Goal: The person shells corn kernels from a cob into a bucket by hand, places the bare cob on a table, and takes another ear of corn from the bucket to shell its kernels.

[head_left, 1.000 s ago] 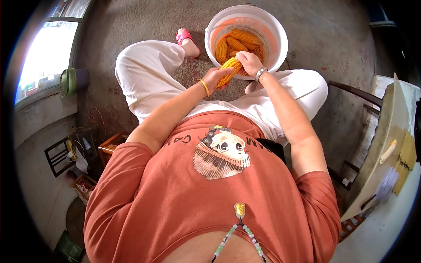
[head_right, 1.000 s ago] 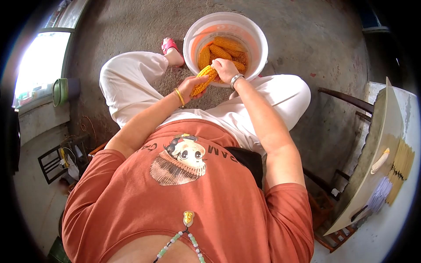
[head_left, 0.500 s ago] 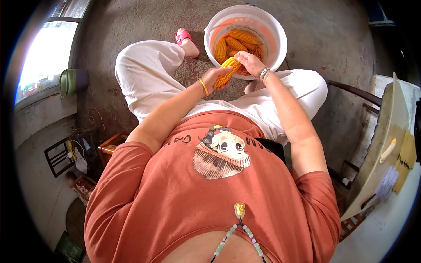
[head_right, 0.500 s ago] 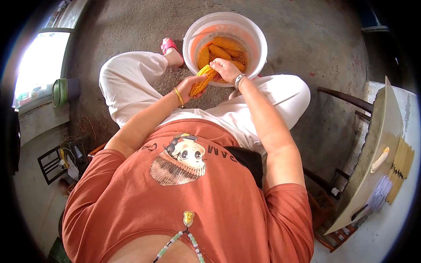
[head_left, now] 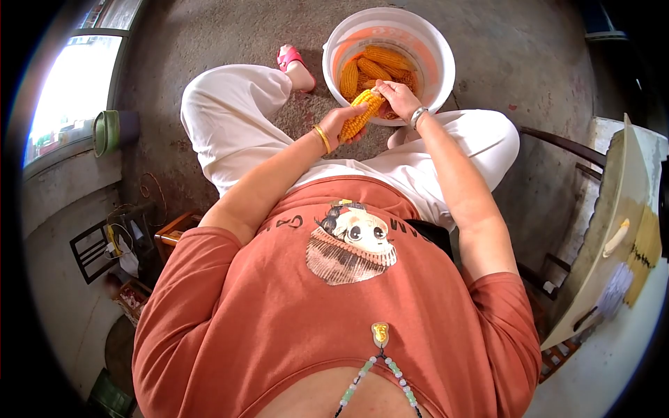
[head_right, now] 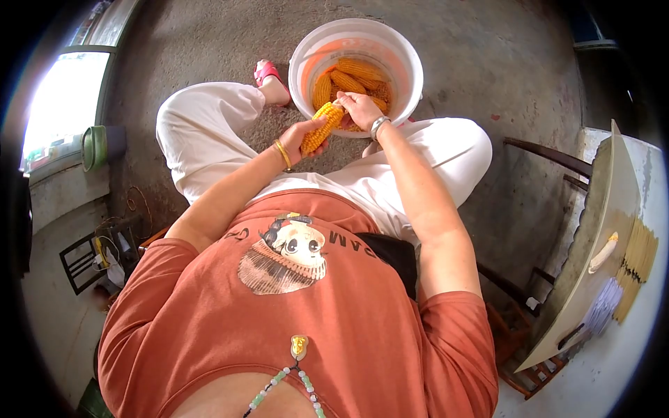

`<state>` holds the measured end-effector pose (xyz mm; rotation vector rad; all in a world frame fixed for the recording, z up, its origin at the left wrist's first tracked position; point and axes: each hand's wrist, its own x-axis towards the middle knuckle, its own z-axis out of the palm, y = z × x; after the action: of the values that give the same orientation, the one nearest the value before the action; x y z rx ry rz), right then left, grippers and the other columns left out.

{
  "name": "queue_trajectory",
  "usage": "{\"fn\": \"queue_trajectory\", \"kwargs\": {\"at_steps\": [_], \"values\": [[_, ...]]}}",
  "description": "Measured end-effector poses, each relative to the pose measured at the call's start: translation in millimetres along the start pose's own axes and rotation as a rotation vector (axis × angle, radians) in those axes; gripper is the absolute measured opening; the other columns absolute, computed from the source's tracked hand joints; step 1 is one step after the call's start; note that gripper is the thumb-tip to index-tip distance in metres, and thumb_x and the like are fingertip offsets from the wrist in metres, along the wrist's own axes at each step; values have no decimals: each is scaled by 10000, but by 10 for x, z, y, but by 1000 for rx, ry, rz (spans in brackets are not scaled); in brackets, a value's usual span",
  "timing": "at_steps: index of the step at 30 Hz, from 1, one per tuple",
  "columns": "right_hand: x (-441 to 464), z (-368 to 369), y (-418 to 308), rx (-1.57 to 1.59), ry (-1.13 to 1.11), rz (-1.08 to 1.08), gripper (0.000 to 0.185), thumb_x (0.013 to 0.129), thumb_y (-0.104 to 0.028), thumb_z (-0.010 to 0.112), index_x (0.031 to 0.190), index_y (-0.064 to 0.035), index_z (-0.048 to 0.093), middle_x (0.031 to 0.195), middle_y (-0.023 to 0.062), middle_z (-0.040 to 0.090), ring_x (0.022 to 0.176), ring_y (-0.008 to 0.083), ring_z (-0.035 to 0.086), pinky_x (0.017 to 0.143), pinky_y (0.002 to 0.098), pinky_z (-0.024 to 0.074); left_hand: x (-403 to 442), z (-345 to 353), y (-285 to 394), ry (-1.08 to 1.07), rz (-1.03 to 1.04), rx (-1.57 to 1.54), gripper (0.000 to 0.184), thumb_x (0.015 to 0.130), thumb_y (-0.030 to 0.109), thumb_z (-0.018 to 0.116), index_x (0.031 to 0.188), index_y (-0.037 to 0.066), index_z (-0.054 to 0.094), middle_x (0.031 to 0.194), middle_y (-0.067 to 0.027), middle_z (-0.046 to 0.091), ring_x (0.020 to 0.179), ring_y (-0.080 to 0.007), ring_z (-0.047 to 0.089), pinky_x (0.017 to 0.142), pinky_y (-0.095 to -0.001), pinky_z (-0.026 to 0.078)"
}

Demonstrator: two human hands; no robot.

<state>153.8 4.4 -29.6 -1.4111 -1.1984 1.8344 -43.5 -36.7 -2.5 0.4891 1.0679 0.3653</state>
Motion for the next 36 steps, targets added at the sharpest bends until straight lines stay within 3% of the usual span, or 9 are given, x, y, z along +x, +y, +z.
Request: {"fn": "queue_trajectory", "kwargs": {"at_steps": [9, 12, 18, 21, 24, 27, 30, 36], "values": [[-65, 30, -89, -41, -93, -125, 271, 941, -299, 509, 990, -46, 593, 829, 23, 606, 661, 90, 574, 619, 251, 529, 79, -157, -34, -156, -54, -236, 420, 841, 453, 562, 1007, 68, 550, 761, -61, 586, 524, -128, 546, 392, -215, 388], [10, 14, 24, -37, -95, -158, 263, 941, -298, 510, 961, -41, 564, 845, 33, 603, 690, 96, 583, 630, 256, 534, 88, -92, -53, -60, -19, -188, 435, 839, 491, 549, 906, 62, 568, 658, -54, 577, 446, -125, 515, 361, -218, 350], [-2, 20, -21, -89, -93, -212, 293, 937, -336, 511, 915, -46, 543, 827, 36, 598, 710, 104, 591, 608, 259, 535, 90, -133, -31, -164, -34, -330, 421, 841, 467, 563, 945, 60, 554, 708, -69, 569, 450, -123, 511, 349, -212, 365], [-68, 68, -79, -77, -104, -188, 338, 933, -384, 505, 883, -51, 536, 818, 28, 596, 706, 87, 574, 596, 255, 524, 78, -158, -30, -183, -41, -345, 427, 862, 417, 555, 1078, 50, 520, 809, -83, 579, 582, -136, 552, 359, -207, 382], [-90, 74, -127, -247, -47, -235, 333, 938, -360, 500, 869, -35, 525, 776, 69, 601, 698, 139, 586, 617, 287, 507, 89, -177, -41, -213, -41, -341, 419, 867, 412, 549, 1069, 46, 520, 806, -89, 579, 576, -138, 550, 349, -208, 375], [-71, 92, -129, -545, 52, -389, 297, 943, -303, 485, 875, -17, 518, 753, 140, 597, 705, 254, 597, 652, 346, 486, 91, -155, -36, -183, -38, -308, 414, 869, 416, 546, 1058, 48, 521, 803, -88, 579, 561, -140, 546, 341, -208, 370], [-52, 125, -106, -570, 108, -422, 259, 938, -258, 472, 894, -7, 523, 785, 199, 593, 751, 357, 584, 685, 397, 458, 53, -119, -13, -161, -45, -295, 409, 870, 422, 543, 1046, 53, 524, 792, -82, 575, 543, -137, 540, 338, -207, 370], [-5, 71, -55, -633, 119, -459, 289, 940, -282, 460, 917, -9, 554, 856, 217, 613, 801, 377, 591, 688, 400, 462, 53, -65, 5, -94, -74, -232, 402, 842, 465, 558, 965, 82, 549, 685, -65, 555, 418, -123, 484, 327, -202, 355]]}}
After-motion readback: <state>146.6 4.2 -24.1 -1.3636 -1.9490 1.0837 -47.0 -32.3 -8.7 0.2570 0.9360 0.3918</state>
